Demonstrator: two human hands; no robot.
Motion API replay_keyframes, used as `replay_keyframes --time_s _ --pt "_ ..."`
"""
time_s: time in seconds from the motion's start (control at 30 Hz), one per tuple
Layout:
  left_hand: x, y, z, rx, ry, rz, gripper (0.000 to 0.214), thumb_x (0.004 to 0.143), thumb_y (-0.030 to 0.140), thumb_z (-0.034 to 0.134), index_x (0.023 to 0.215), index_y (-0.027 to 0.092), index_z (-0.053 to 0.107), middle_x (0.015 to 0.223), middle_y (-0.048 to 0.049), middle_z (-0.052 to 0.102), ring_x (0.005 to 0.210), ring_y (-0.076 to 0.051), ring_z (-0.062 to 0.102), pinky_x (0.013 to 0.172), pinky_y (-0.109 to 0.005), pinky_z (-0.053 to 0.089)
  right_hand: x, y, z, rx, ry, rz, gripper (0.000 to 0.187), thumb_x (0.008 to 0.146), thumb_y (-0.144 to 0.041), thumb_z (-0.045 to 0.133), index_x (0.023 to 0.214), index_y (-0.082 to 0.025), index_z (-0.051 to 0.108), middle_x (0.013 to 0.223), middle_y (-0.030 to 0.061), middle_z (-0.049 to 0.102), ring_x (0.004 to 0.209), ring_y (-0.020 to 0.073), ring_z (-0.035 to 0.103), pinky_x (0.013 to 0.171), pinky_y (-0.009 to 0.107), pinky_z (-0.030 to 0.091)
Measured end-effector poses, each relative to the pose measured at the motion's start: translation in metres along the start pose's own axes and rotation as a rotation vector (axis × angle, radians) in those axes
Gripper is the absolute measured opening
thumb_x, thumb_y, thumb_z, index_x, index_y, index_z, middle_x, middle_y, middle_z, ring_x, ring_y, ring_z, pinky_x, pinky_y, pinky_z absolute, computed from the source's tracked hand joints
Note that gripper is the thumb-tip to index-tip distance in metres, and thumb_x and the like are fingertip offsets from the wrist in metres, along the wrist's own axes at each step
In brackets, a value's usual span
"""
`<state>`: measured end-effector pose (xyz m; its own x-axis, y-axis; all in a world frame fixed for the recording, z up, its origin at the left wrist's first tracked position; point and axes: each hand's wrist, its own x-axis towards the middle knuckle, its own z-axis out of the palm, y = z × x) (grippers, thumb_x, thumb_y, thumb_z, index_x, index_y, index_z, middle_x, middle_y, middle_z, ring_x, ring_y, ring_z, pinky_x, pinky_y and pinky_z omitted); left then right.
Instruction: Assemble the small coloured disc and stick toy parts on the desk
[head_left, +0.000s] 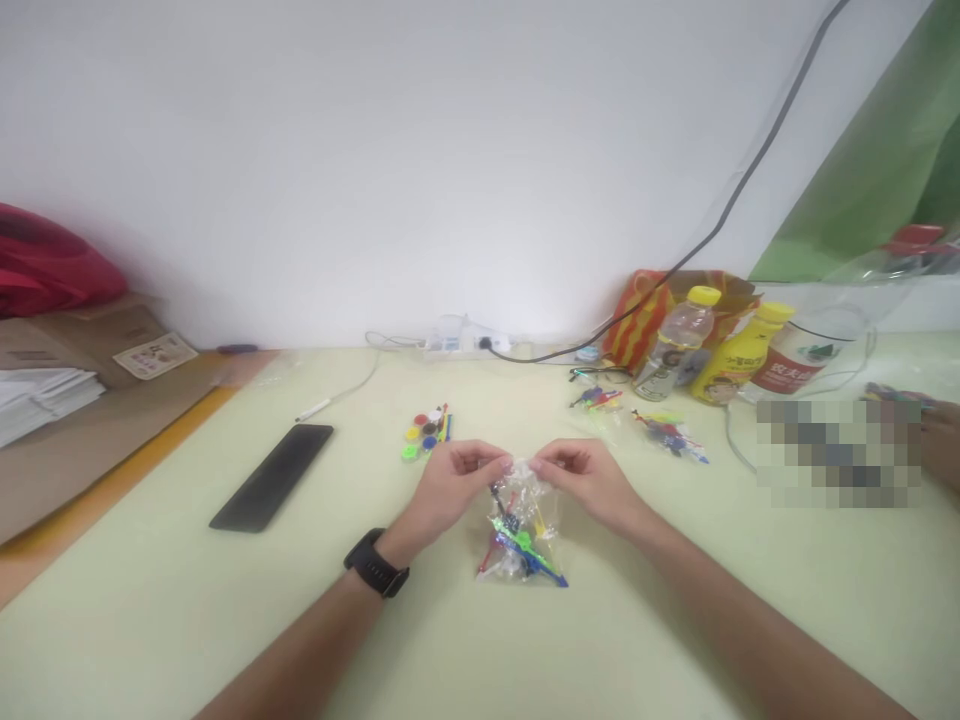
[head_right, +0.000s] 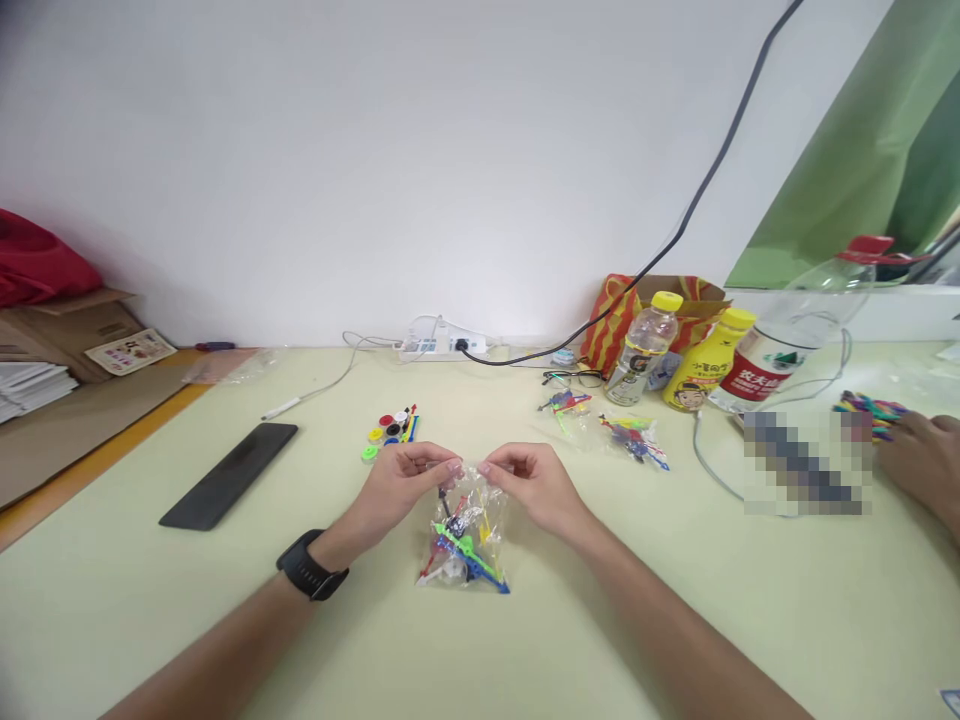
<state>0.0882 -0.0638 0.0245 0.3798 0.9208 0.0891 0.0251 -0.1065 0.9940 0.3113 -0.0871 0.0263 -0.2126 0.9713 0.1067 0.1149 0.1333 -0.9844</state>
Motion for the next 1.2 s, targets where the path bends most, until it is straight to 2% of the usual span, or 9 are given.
replay_keyframes --time_s 0.17,0.33,0.47,0.6,0.7,0.77,0.9,1.03,1.2 --pt "0.0018 0.0021 -0.0071 -0.02 0.005 -0.049 0.022 0.081 0.036 0.084 0.088 0.015 0.082 0.079 -0.0071 0.077 0.069 -0.015 0.066 0.068 -0.025 0.054 0.0016 -0.001 -0.0055 0.011 0.046 0.057 0.033 0.081 -0.049 0.078 0.082 -0.016 0.079 0.072 0.0036 0.069 0.066 0.0145 0.054 0.062 0.027 0.044" --pt "0.0034 0.0035 -0.0103 -0.053 0.023 -0.101 0.025 0.08 0.037 0.085 0.086 0.014 0.081 0.081 -0.008 0.076 0.074 -0.016 0.066 0.069 -0.025 0.054 0.0022 -0.0038 -0.0083 -0.014 0.068 0.081 0.039 0.083 -0.054 0.074 0.078 -0.016 0.078 0.068 0.0036 0.067 0.061 0.0134 0.052 0.059 0.027 0.044" --pt "0.0029 0.0041 -0.0095 -0.05 -0.034 -0.111 0.03 0.082 0.04 0.082 0.099 0.015 0.08 0.084 -0.0067 0.074 0.071 -0.014 0.063 0.065 -0.024 0.051 0.0023 -0.0039 -0.0092 -0.038 0.066 0.061 0.041 0.085 -0.055 0.072 0.073 -0.016 0.076 0.063 0.0022 0.063 0.059 0.013 0.05 0.057 0.027 0.042" --pt "0.0026 0.003 -0.0086 -0.017 -0.064 -0.092 0.029 0.084 0.04 0.081 0.095 0.014 0.08 0.077 -0.0053 0.072 0.061 -0.011 0.055 0.058 -0.023 0.045 0.0026 -0.0006 -0.0089 -0.023 0.068 0.054 0.039 0.085 -0.055 0.073 0.077 -0.017 0.077 0.067 0.0032 0.067 0.063 0.0147 0.053 0.06 0.028 0.044" --pt "0.0023 0.0008 -0.0075 0.008 -0.05 -0.055 0.027 0.085 0.039 0.08 0.093 0.014 0.08 0.079 -0.0067 0.074 0.064 -0.012 0.057 0.06 -0.024 0.046 0.0027 0.0016 -0.0059 0.01 0.099 0.0 0.033 0.081 -0.051 0.079 0.089 -0.018 0.079 0.084 0.0059 0.074 0.076 0.0185 0.062 0.069 0.03 0.049" --pt "0.0016 -0.0002 -0.0062 0.016 -0.055 -0.039 0.025 0.085 0.038 0.08 0.092 0.014 0.08 0.079 -0.0068 0.075 0.064 -0.012 0.058 0.061 -0.024 0.046 0.0025 0.0023 -0.0035 0.013 0.089 -0.02 0.032 0.079 -0.049 0.081 0.09 -0.019 0.079 0.089 0.0067 0.075 0.08 0.0198 0.064 0.071 0.031 0.05" --pt "-0.0005 0.0004 -0.0031 0.017 -0.069 -0.013 0.023 0.086 0.037 0.08 0.09 0.014 0.08 0.08 -0.0063 0.075 0.066 -0.013 0.061 0.063 -0.024 0.048 0.002 0.0021 -0.0016 0.002 0.027 0.017 0.031 0.082 -0.049 0.079 0.081 -0.018 0.079 0.078 0.0052 0.073 0.071 0.0173 0.06 0.066 0.03 0.047" --pt "-0.0019 0.0009 -0.0008 -0.006 -0.086 -0.015 0.026 0.085 0.038 0.08 0.098 0.015 0.078 0.089 -0.0073 0.076 0.076 -0.015 0.066 0.068 -0.024 0.052 0.0011 0.0006 -0.0019 0.012 0.014 0.007 0.03 0.081 -0.047 0.079 0.081 -0.017 0.08 0.077 0.0048 0.074 0.07 0.0166 0.06 0.065 0.029 0.048" --pt "-0.0005 -0.0002 -0.0034 0.008 -0.073 -0.015 0.024 0.084 0.036 0.082 0.091 0.014 0.079 0.081 -0.0067 0.075 0.07 -0.014 0.064 0.065 -0.024 0.051 0.001 0.0 -0.0024 0.001 0.007 -0.02 0.031 0.079 -0.048 0.081 0.079 -0.017 0.081 0.076 0.0062 0.075 0.071 0.0179 0.062 0.066 0.03 0.05"
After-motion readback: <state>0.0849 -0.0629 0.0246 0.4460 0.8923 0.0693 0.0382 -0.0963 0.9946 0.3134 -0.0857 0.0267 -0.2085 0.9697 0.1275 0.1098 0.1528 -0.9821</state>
